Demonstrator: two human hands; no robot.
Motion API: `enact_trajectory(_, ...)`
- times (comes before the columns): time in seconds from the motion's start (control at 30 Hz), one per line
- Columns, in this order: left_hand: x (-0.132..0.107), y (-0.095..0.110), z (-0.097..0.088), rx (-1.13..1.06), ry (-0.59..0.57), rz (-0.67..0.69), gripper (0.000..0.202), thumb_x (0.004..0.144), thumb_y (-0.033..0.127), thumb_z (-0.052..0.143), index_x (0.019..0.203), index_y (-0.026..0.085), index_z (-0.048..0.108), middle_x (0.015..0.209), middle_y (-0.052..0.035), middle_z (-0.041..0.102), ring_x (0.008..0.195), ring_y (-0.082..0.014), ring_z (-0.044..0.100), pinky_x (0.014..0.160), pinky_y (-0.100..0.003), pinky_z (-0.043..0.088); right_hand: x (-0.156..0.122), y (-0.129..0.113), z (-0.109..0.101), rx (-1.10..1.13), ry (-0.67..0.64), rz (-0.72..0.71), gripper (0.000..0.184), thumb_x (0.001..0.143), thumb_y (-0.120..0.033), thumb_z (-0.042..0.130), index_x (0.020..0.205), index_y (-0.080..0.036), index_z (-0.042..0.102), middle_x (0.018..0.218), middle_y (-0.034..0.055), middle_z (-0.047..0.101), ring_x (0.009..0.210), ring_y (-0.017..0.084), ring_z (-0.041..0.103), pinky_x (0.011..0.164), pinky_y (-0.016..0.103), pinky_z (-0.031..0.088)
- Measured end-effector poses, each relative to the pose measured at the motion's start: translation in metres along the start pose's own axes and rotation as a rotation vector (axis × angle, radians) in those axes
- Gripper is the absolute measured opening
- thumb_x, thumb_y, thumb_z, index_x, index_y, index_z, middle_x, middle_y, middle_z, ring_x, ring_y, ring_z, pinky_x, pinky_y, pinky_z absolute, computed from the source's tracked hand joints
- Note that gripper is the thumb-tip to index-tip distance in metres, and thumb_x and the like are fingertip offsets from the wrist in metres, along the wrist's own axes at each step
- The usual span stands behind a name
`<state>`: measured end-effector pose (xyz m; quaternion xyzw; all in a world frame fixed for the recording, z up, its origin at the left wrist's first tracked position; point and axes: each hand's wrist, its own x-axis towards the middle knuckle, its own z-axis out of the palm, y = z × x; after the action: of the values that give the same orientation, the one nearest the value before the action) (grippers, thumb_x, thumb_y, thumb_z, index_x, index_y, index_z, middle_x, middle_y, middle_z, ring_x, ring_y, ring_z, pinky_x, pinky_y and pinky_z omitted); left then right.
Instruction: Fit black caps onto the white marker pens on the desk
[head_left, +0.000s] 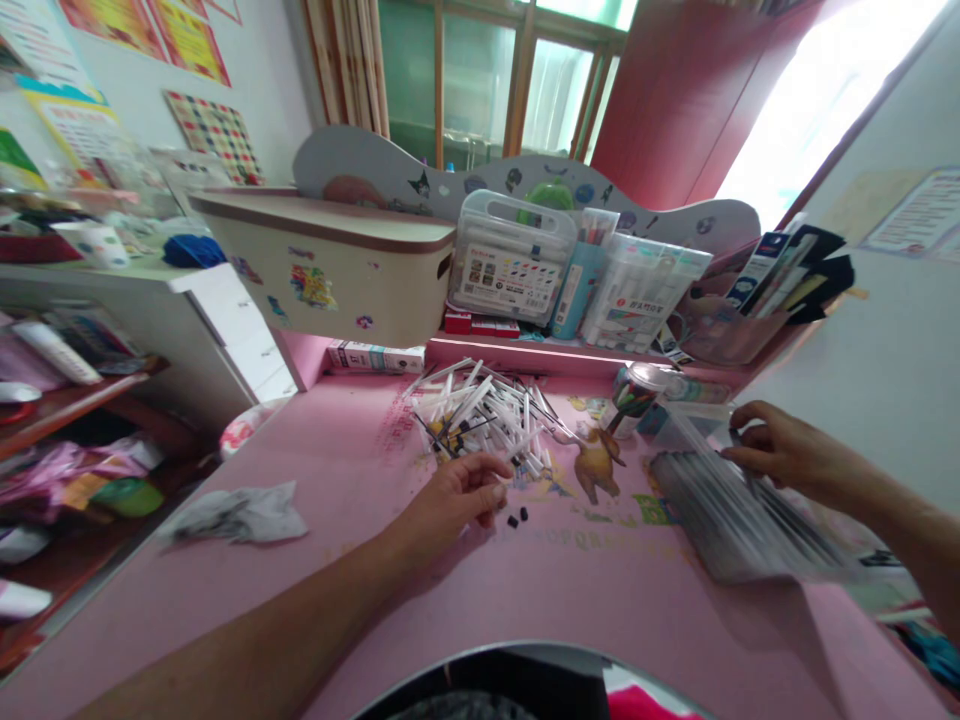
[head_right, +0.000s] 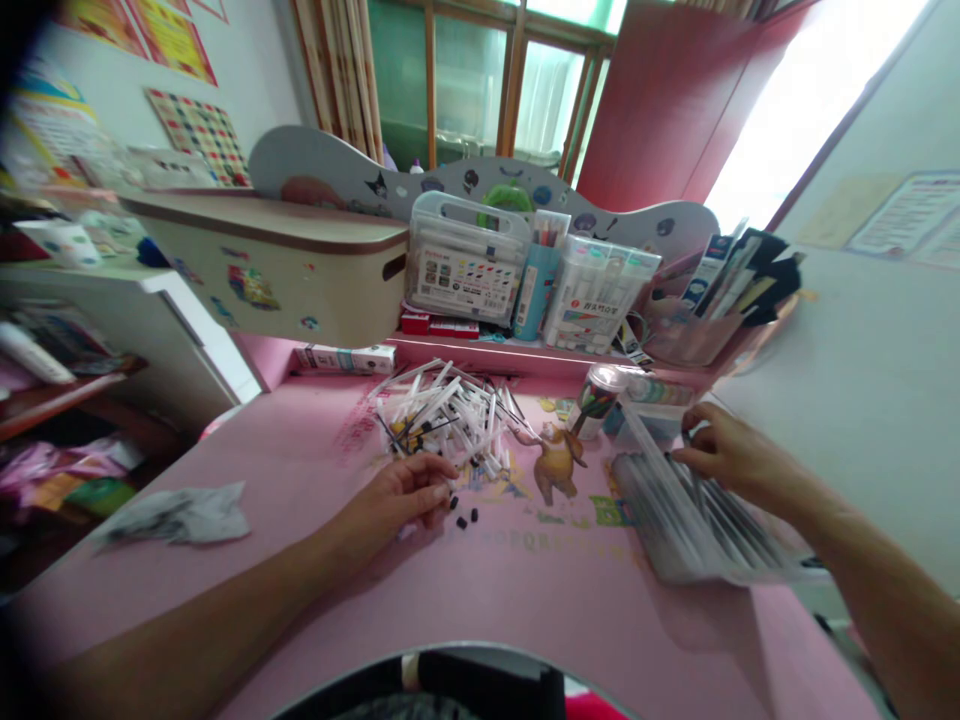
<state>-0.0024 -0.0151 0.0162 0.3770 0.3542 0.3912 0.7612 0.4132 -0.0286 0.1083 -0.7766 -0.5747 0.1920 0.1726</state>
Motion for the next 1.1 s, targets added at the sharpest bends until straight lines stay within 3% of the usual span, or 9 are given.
enact_trajectory(0.13,-0.001,0.001,0.001,0.003,0.010,-0.014,0.025,0.070,0.023,0.078,0.091,0.018,0.066,0.066,0.0046,0.058,0.051,-0.0055,0.048,0.047,-0.018,0.029,0.003,0.000,-0.011,0.058,0.083,-0.122,0.035,0.074,-0.045,0.062,0.097,-0.024,0.045,0.061,-0.0006,0.062,0.049,0.015,0.051,0.045,0.027,0.036)
enact_trajectory(0.23,-0.001,0.002,0.002,0.003,0.017,-0.006,0.026,0.069,0.023,0.078,0.090,0.018,0.065,0.065,0.0043,0.058,0.050,-0.0055,0.048,0.047,-0.018,0.029,0.005,0.001,-0.012,0.005,0.022,-0.135,0.027,0.074,-0.035,0.065,0.092,-0.024,0.050,0.056,-0.0018,0.059,0.047,0.013,0.048,0.046,0.027,0.033)
enact_trajectory(0.37,-0.001,0.002,0.002,-0.006,0.015,-0.002,0.025,0.069,0.024,0.079,0.089,0.018,0.065,0.064,0.0039,0.058,0.050,-0.0059,0.048,0.047,-0.018,0.030,0.003,0.002,0.007,-0.119,0.012,-0.113,0.015,0.075,-0.018,0.064,0.087,-0.023,0.055,0.055,-0.0005,0.059,0.048,0.013,0.050,0.051,0.030,0.034)
enact_trajectory(0.57,0.000,0.003,0.001,0.028,0.046,0.021,0.024,0.070,0.025,0.077,0.089,0.018,0.065,0.066,0.0027,0.061,0.049,-0.0063,0.050,0.046,-0.018,0.032,-0.006,-0.004,0.015,-0.235,0.062,-0.145,0.027,0.075,-0.008,0.064,0.098,-0.020,0.065,0.080,0.0087,0.071,0.064,0.017,0.062,0.065,0.032,0.042)
enact_trajectory(0.77,0.007,0.005,-0.006,0.057,0.222,0.152,0.019,0.073,0.026,0.072,0.089,0.018,0.064,0.068,0.0035,0.060,0.049,-0.0058,0.048,0.041,-0.016,0.031,-0.041,-0.050,-0.005,-0.321,0.442,-0.187,0.017,0.078,-0.021,0.069,0.094,-0.023,0.066,0.079,0.0082,0.071,0.062,0.021,0.062,0.065,0.035,0.043)
enact_trajectory(0.87,0.011,0.008,-0.009,0.059,0.310,0.214,0.017,0.074,0.026,0.070,0.088,0.018,0.063,0.071,0.0033,0.061,0.049,-0.0055,0.048,0.042,-0.016,0.032,-0.060,-0.093,0.022,-0.199,0.413,-0.482,0.017,0.083,-0.028,0.062,0.098,-0.025,0.068,0.079,0.0050,0.071,0.063,0.020,0.062,0.061,0.032,0.044)
enact_trajectory(0.93,0.012,0.009,-0.011,0.068,0.333,0.235,0.017,0.073,0.025,0.069,0.087,0.017,0.063,0.071,0.0033,0.061,0.048,-0.0050,0.047,0.042,-0.016,0.034,-0.065,-0.123,0.055,-0.171,0.255,-0.668,0.016,0.089,-0.028,0.054,0.095,-0.025,0.069,0.088,0.0049,0.072,0.071,0.020,0.064,0.064,0.030,0.045)
enact_trajectory(1.03,0.014,0.009,-0.012,0.083,0.337,0.230,0.018,0.072,0.025,0.068,0.087,0.018,0.063,0.071,0.0035,0.061,0.047,-0.0050,0.047,0.040,-0.016,0.033,-0.058,-0.158,0.111,-0.279,-0.034,-0.744,0.018,0.091,-0.019,0.051,0.086,-0.022,0.069,0.086,0.0048,0.071,0.082,0.020,0.065,0.075,0.031,0.044)
enact_trajectory(1.1,0.014,0.008,-0.012,0.095,0.334,0.211,0.019,0.072,0.028,0.068,0.088,0.018,0.063,0.071,0.0037,0.061,0.046,-0.0054,0.048,0.037,-0.016,0.031,-0.049,-0.171,0.145,-0.381,-0.107,-0.722,0.021,0.088,-0.011,0.051,0.091,-0.021,0.069,0.090,0.0059,0.071,0.088,0.021,0.065,0.078,0.032,0.043)
